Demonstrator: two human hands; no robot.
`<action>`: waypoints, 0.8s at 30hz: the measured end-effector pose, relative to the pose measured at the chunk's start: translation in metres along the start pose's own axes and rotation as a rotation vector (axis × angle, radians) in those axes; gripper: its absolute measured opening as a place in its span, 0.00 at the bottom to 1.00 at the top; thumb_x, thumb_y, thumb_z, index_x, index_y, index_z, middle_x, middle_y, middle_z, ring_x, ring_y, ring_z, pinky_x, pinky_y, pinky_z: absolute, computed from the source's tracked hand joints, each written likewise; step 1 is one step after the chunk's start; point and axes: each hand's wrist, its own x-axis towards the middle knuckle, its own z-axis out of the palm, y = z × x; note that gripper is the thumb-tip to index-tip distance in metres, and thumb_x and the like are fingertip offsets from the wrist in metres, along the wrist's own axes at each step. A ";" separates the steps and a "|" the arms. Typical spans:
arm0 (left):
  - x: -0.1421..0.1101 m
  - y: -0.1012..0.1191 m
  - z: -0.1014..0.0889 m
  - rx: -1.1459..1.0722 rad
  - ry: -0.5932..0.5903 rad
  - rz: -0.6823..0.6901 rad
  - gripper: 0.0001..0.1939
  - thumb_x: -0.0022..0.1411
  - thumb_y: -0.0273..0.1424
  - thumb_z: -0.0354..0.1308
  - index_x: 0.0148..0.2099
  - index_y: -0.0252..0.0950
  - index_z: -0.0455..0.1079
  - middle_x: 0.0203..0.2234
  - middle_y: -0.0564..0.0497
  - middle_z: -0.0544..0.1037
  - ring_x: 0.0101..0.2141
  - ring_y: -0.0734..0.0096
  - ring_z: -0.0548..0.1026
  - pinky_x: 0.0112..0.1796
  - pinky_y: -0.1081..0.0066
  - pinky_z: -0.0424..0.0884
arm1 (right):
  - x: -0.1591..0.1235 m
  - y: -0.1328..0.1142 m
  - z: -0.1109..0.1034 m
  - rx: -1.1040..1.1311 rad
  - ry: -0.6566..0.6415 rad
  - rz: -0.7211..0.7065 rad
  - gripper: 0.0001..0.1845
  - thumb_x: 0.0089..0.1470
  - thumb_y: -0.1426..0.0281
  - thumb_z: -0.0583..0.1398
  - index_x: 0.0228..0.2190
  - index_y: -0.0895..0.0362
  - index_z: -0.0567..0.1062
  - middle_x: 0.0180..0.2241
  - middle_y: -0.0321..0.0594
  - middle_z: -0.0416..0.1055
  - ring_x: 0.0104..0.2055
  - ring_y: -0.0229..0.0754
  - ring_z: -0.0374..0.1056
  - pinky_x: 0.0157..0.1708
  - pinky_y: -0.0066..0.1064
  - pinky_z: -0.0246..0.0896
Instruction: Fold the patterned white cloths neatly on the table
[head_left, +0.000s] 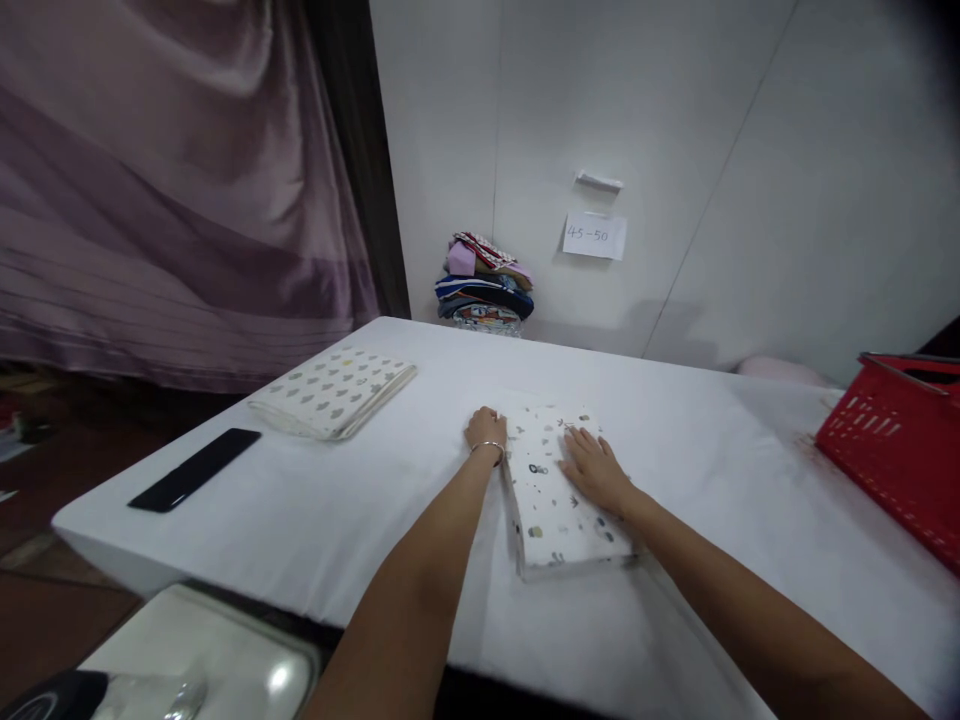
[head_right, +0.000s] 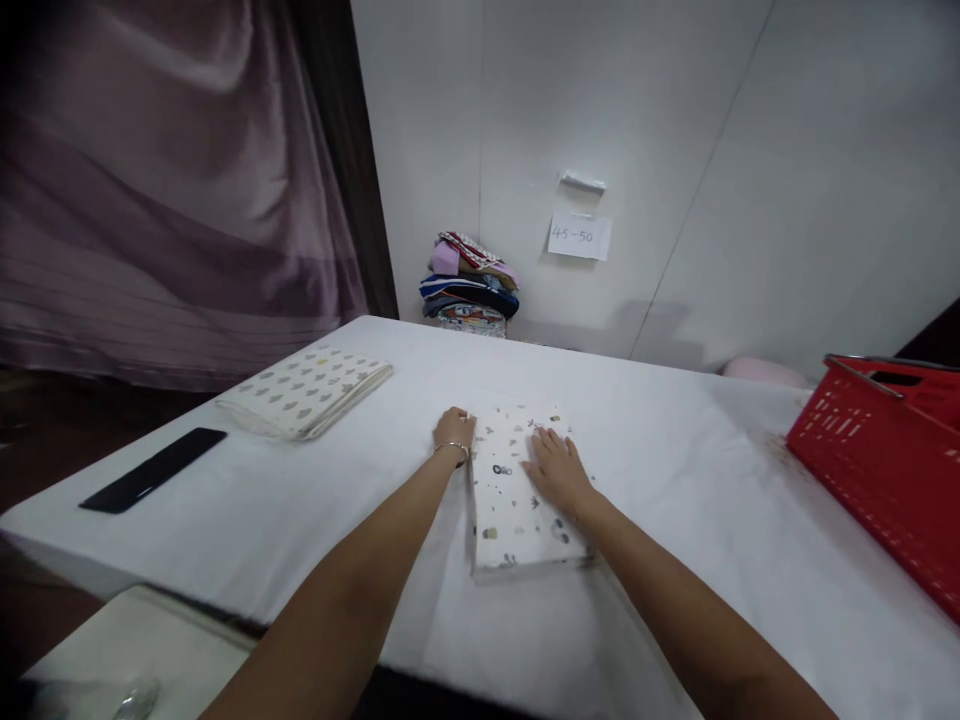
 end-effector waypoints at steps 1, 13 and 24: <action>-0.002 0.003 -0.002 -0.003 0.007 0.009 0.15 0.59 0.32 0.50 0.48 0.37 0.69 0.48 0.45 0.73 0.48 0.61 0.70 0.45 0.63 0.66 | 0.004 -0.004 0.001 0.015 -0.010 -0.017 0.34 0.61 0.53 0.40 0.61 0.60 0.53 0.64 0.46 0.41 0.66 0.49 0.35 0.61 0.47 0.32; -0.052 0.018 0.020 0.174 -0.173 0.293 0.25 0.66 0.35 0.36 0.62 0.36 0.54 0.65 0.47 0.49 0.64 0.63 0.44 0.60 0.53 0.45 | 0.010 -0.016 0.010 0.035 -0.050 -0.060 0.33 0.62 0.55 0.40 0.61 0.59 0.53 0.65 0.47 0.41 0.66 0.48 0.35 0.61 0.46 0.32; -0.054 0.012 0.016 0.149 -0.188 0.229 0.25 0.66 0.38 0.35 0.64 0.42 0.51 0.65 0.49 0.46 0.64 0.62 0.40 0.59 0.50 0.44 | 0.061 0.027 -0.007 0.019 -0.039 0.119 0.32 0.62 0.56 0.41 0.62 0.61 0.50 0.65 0.46 0.41 0.66 0.47 0.34 0.60 0.48 0.34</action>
